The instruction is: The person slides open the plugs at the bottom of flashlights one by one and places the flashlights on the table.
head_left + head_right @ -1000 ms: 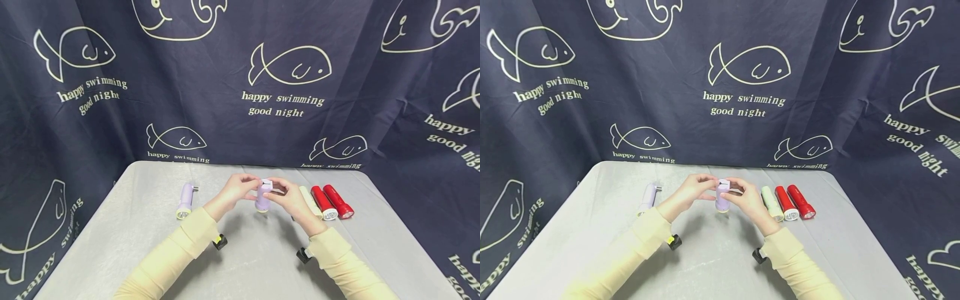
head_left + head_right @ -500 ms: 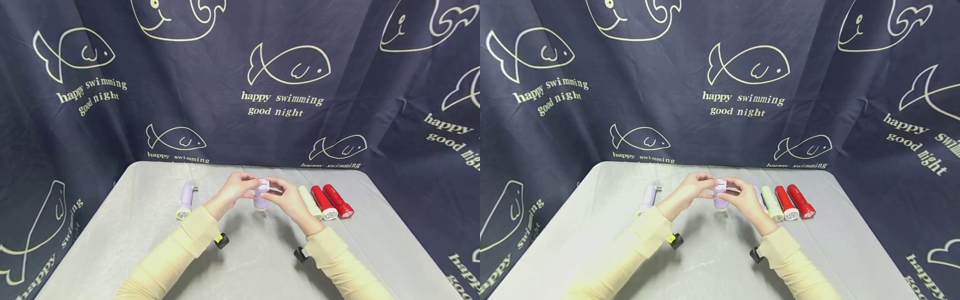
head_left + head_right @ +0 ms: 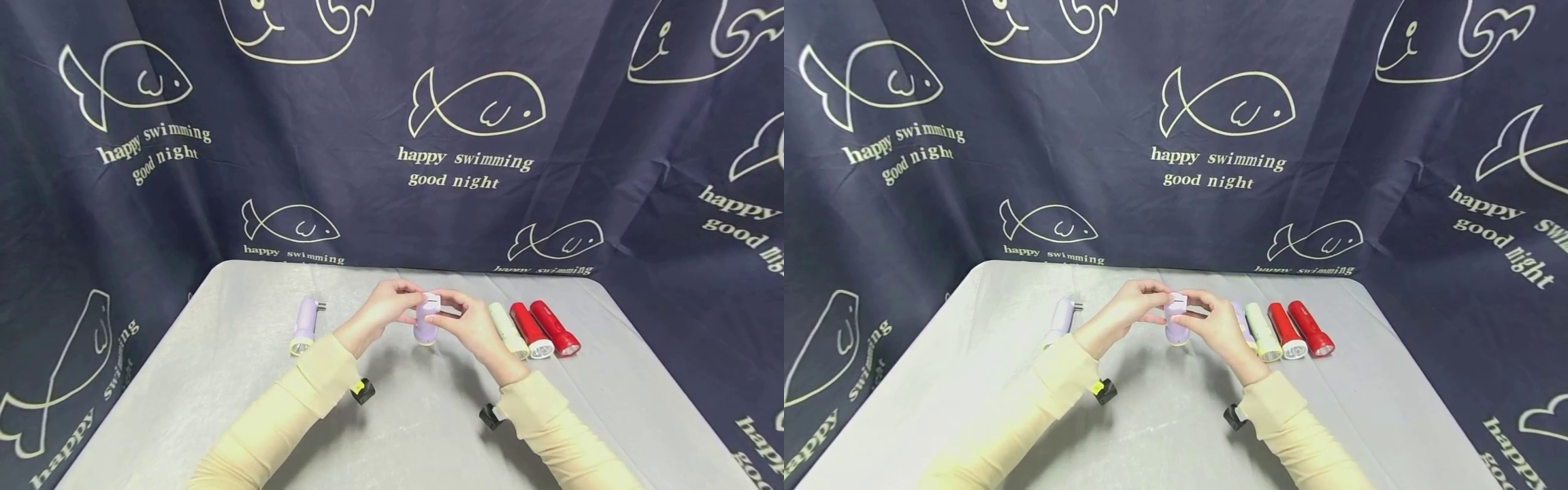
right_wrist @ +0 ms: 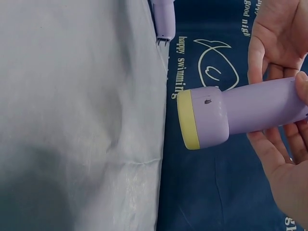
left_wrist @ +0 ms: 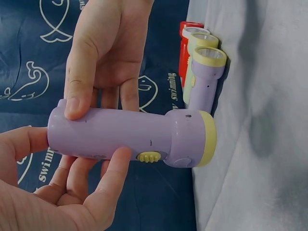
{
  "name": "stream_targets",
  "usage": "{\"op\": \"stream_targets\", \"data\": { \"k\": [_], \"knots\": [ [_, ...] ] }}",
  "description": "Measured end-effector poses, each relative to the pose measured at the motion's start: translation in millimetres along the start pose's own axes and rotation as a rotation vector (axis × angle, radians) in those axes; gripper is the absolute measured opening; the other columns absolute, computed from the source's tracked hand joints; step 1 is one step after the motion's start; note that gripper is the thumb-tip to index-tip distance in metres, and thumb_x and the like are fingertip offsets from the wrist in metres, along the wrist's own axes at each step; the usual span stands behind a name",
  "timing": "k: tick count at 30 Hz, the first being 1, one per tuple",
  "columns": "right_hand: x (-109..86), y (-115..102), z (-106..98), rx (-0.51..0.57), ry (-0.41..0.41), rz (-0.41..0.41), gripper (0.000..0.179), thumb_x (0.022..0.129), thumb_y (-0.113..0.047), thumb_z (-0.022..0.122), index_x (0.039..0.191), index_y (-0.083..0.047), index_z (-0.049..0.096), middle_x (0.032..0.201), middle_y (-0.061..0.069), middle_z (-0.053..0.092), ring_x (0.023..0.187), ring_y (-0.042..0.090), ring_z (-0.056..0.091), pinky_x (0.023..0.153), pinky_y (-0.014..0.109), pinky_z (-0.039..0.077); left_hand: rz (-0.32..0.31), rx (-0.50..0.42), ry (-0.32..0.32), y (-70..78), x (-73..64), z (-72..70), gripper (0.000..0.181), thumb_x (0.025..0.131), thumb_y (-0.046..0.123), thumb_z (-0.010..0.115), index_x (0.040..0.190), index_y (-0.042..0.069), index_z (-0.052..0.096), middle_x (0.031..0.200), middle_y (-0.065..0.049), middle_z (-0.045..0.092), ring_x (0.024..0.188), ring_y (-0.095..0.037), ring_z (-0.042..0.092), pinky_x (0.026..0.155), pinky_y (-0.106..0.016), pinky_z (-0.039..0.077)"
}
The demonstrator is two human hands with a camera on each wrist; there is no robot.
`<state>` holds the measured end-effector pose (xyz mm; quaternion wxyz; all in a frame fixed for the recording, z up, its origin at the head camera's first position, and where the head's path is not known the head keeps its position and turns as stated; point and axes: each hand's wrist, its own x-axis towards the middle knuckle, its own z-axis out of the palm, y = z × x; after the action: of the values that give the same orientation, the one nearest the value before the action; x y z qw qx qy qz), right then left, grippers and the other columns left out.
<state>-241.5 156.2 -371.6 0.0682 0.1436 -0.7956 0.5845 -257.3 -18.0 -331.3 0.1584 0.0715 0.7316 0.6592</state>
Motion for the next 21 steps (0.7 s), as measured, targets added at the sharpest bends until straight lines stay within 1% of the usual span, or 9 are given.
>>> {"op": "stream_targets", "data": {
  "k": [2,3,6,9,10,13,15,21],
  "knots": [
    [-0.7,0.1,0.0,-0.003,0.008,0.010,0.044,0.074,0.000,0.077,0.115,0.007,0.062,0.108,0.024,0.066,0.091,-0.002,0.061,0.088,0.029,0.053,0.005,-0.002,-0.003,1.5,-2.3,0.1,0.023,0.088,0.005,0.058,0.107,-0.008,0.062,0.103,-0.015,0.065,0.091,-0.020,0.063,0.081,-0.042,0.056],
    [-0.6,1.2,-0.1,-0.002,0.011,0.014,0.044,0.074,-0.001,0.078,0.115,0.006,0.062,0.109,0.023,0.066,0.091,-0.001,0.061,0.088,0.030,0.053,0.005,-0.006,-0.003,-2.0,1.2,-0.1,0.023,0.088,0.006,0.059,0.106,-0.007,0.062,0.102,-0.014,0.065,0.091,-0.020,0.063,0.079,-0.041,0.056],
    [2.8,14.1,-0.7,-0.012,0.021,0.013,0.046,0.073,-0.007,0.080,0.115,0.003,0.064,0.108,0.020,0.067,0.094,0.002,0.063,0.088,0.029,0.053,0.003,-0.015,0.000,-14.2,14.4,-1.5,0.021,0.086,0.008,0.061,0.103,-0.004,0.064,0.101,-0.012,0.065,0.090,-0.020,0.064,0.074,-0.037,0.058],
    [7.6,27.2,-1.2,-0.011,0.031,0.006,0.047,0.072,-0.012,0.082,0.114,0.000,0.066,0.108,0.016,0.068,0.098,0.011,0.064,0.087,0.028,0.053,-0.002,-0.022,0.010,-24.0,26.9,-2.6,0.019,0.085,0.009,0.062,0.101,-0.001,0.065,0.101,-0.011,0.065,0.091,-0.020,0.064,0.070,-0.034,0.058],
    [8.9,30.6,-1.1,-0.007,0.035,0.002,0.047,0.071,-0.014,0.082,0.114,-0.001,0.066,0.108,0.015,0.068,0.099,0.013,0.064,0.087,0.026,0.053,0.001,-0.022,0.013,-23.4,26.6,-2.7,0.019,0.085,0.009,0.062,0.101,-0.001,0.066,0.101,-0.011,0.065,0.091,-0.020,0.063,0.070,-0.034,0.058],
    [9.8,31.5,-0.2,0.010,0.039,-0.004,0.048,0.071,-0.012,0.082,0.114,0.000,0.066,0.109,0.017,0.068,0.101,0.018,0.064,0.087,0.026,0.053,0.013,-0.020,0.021,-22.6,25.8,-3.0,0.020,0.085,0.009,0.063,0.101,-0.001,0.066,0.101,-0.011,0.066,0.090,-0.019,0.063,0.070,-0.034,0.058],
    [9.8,31.1,0.2,0.017,0.042,-0.005,0.047,0.071,-0.012,0.082,0.114,-0.001,0.066,0.109,0.016,0.068,0.101,0.016,0.064,0.087,0.026,0.053,0.017,-0.021,0.024,-23.0,25.7,-3.0,0.020,0.084,0.009,0.063,0.101,-0.001,0.066,0.101,-0.011,0.065,0.090,-0.019,0.063,0.070,-0.034,0.058],
    [8.7,28.3,0.5,0.026,0.038,0.008,0.047,0.071,-0.010,0.082,0.114,0.000,0.066,0.110,0.017,0.067,0.097,0.005,0.063,0.087,0.026,0.053,0.029,-0.036,0.023,-24.8,25.3,-3.0,0.020,0.083,0.008,0.064,0.100,-0.002,0.066,0.100,-0.010,0.065,0.088,-0.018,0.063,0.070,-0.035,0.058]
  ]
}}
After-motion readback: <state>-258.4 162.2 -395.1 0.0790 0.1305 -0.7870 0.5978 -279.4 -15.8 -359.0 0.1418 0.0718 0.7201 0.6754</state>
